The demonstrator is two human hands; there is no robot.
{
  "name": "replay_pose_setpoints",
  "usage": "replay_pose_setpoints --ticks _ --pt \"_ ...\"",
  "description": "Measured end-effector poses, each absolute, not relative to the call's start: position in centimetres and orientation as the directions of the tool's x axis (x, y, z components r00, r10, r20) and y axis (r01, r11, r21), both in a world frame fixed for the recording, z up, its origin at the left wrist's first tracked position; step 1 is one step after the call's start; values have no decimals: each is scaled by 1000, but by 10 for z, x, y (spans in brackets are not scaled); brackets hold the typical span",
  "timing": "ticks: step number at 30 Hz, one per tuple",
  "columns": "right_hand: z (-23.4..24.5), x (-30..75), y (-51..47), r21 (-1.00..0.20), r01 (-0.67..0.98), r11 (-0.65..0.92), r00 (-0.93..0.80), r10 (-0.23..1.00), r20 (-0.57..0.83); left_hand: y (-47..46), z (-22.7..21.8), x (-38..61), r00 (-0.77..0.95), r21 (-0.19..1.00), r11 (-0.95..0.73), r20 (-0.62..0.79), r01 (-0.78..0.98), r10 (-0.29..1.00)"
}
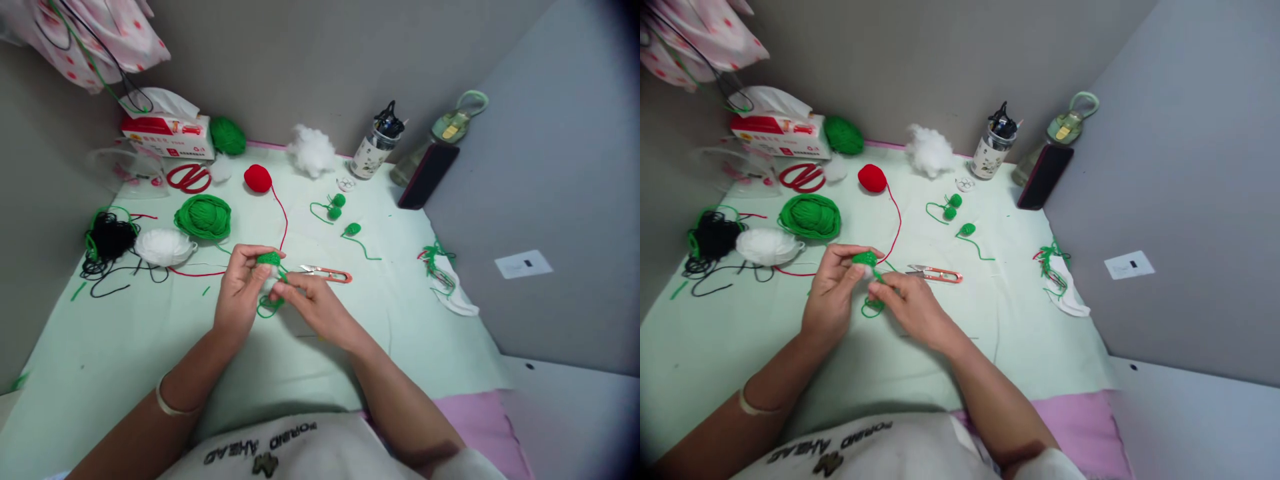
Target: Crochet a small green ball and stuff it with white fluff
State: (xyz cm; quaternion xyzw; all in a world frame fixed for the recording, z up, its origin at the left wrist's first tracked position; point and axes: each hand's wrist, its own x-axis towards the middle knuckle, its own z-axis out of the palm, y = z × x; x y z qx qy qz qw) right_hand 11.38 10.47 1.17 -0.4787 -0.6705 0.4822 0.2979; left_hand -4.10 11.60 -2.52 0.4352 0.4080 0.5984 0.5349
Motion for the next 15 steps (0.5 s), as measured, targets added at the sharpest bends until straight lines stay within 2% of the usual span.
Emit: replay_pose_setpoints --ticks 3,5,7,9,12,15 --pt "11 115 106 -951 252 180 -142 979 148 118 -28 -40 -53 952 -67 54 -298 997" --pt "16 119 104 -975 66 212 -90 974 206 119 -30 -38 -36 951 -41 31 -308 999" --pt "20 120 104 -980 -168 111 -142 981 135 118 -32 -36 -16 950 -18 13 -312 1000" --pt "21 120 105 -967 -254 -28 -151 988 11 116 -33 -34 -16 949 -11 7 -316 1000" --pt "18 119 109 -984 -110 -141 -67 989 -134 113 -33 -33 -43 947 -31 18 -318 999" --pt "12 117 110 -986 91 -140 -179 972 -155 112 -32 -32 -66 949 -59 40 -311 997"
